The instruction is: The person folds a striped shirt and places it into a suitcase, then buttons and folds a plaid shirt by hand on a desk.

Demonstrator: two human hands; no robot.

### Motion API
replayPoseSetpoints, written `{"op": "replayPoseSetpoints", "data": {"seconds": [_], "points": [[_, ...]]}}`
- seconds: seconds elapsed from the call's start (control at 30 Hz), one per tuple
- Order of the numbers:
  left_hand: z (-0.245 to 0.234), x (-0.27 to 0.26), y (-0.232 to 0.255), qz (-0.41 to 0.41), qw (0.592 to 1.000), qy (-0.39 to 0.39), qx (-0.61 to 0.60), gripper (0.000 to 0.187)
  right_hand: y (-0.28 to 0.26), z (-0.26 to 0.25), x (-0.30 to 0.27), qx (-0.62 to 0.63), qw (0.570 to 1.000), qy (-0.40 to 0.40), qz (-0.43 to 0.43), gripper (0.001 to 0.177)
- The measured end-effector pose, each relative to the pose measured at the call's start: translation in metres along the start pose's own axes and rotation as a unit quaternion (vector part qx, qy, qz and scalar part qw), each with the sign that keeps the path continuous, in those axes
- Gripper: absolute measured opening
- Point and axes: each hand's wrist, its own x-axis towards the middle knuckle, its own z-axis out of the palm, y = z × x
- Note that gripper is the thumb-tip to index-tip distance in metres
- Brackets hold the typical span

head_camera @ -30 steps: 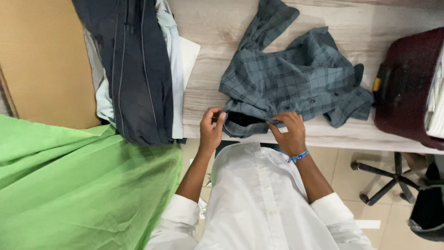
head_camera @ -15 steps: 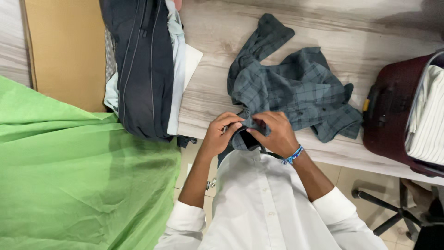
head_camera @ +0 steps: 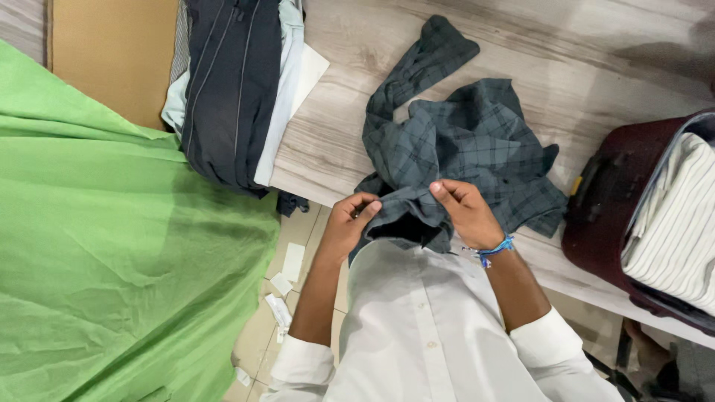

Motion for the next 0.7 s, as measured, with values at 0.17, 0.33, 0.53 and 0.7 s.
{"op": "replayPoseSetpoints", "data": {"seconds": [0.17, 0.33, 0.53, 0.7], "points": [[0.010, 0.008, -0.019, -0.006, 0.976, -0.067, -0.208, 0.024, -0.037, 0.002, -0.011, -0.140, 0.978, 0.069, -0.138, 0.032], [0.023, 0.011, -0.002, -0.002, 0.973, -0.021, -0.229, 0.024, -0.069, 0.016, -0.044, -0.360, 0.808, 0.141, -0.444, 0.058], [0.024, 0.002, 0.044, 0.097, 0.995, -0.026, -0.002, 0.041, -0.021, -0.003, -0.022, -0.137, 0.983, 0.098, -0.070, 0.019], [0.030, -0.007, 0.071, 0.256, 0.914, 0.065, 0.308, 0.056, -0.014, -0.022, -0.008, 0.006, 0.998, 0.032, -0.044, 0.017]]}}
